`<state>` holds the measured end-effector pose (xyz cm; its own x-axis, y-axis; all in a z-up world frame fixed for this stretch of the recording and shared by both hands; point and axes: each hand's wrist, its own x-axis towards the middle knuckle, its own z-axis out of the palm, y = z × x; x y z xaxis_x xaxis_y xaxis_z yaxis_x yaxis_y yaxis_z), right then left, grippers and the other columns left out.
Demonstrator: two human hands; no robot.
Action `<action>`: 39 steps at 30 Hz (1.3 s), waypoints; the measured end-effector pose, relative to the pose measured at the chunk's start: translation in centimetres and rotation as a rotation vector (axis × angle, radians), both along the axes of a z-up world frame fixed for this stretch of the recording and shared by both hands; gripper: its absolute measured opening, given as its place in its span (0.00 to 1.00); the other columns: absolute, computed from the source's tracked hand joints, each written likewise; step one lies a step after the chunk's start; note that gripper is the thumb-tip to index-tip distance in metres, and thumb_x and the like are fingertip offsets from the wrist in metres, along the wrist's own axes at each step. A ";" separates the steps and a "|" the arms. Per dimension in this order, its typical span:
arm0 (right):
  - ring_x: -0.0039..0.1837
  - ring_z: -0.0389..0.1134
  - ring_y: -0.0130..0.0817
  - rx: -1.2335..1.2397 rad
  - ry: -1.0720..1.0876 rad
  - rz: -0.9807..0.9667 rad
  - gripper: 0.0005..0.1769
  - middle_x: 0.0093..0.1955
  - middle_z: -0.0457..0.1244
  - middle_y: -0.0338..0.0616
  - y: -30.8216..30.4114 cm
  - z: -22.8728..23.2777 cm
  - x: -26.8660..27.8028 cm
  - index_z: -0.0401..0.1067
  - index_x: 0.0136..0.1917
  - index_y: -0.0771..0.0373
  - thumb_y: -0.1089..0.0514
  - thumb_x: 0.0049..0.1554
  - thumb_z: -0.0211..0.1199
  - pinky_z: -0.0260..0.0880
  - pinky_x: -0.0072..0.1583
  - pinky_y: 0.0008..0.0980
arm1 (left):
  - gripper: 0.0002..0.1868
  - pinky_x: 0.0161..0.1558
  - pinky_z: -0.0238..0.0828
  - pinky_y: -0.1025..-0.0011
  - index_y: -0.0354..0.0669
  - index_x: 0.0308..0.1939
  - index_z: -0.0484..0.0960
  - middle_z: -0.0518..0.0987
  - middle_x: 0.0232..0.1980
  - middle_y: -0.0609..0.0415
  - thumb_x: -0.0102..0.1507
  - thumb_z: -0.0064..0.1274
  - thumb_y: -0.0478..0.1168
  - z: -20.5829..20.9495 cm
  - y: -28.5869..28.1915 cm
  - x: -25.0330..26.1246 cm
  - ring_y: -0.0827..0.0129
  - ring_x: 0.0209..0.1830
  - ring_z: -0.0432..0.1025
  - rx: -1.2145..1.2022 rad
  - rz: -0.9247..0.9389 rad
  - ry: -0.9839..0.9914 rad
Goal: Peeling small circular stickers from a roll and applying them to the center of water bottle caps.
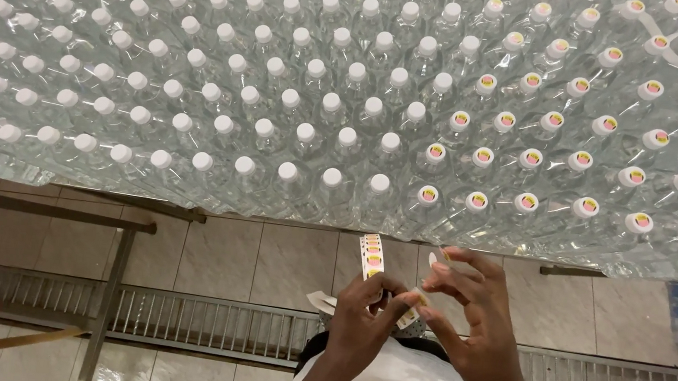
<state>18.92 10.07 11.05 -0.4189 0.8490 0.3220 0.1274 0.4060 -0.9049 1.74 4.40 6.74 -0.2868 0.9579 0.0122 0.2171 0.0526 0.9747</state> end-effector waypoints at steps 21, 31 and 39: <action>0.59 0.77 0.35 0.237 -0.096 -0.083 0.29 0.79 0.53 0.55 0.0 0.9 -1.6 0.69 0.74 0.62 0.66 0.61 0.71 0.85 0.65 0.33 | 0.14 0.34 0.63 0.72 0.54 0.36 0.91 0.81 0.33 0.66 0.66 0.64 0.56 -0.2 -0.5 -1.2 0.76 0.34 0.64 -0.110 0.003 -0.017; 0.63 0.72 0.36 -0.380 0.135 -0.121 0.27 0.74 0.65 0.45 11.3 -3.8 -8.9 0.69 0.64 0.57 0.65 0.54 0.76 0.82 0.62 0.32 | 0.17 0.28 0.58 0.72 0.48 0.31 0.88 0.78 0.27 0.61 0.62 0.70 0.56 -1.6 -3.3 -5.0 0.77 0.24 0.63 -0.098 0.176 -0.046; 0.62 0.75 0.37 -0.243 -0.048 -0.124 0.26 0.72 0.61 0.45 14.0 -4.4 -12.0 0.72 0.66 0.57 0.64 0.57 0.74 0.81 0.58 0.32 | 0.14 0.31 0.68 0.74 0.44 0.29 0.89 0.84 0.25 0.61 0.61 0.70 0.49 -2.1 -5.8 -9.4 0.78 0.27 0.73 -0.166 0.279 -0.178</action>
<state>6.93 24.04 6.62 -0.3170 0.9446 0.0851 0.2073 0.1566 -0.9657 -7.70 -1.43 4.59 -0.5208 0.8273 -0.2104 -0.0003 0.2463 0.9692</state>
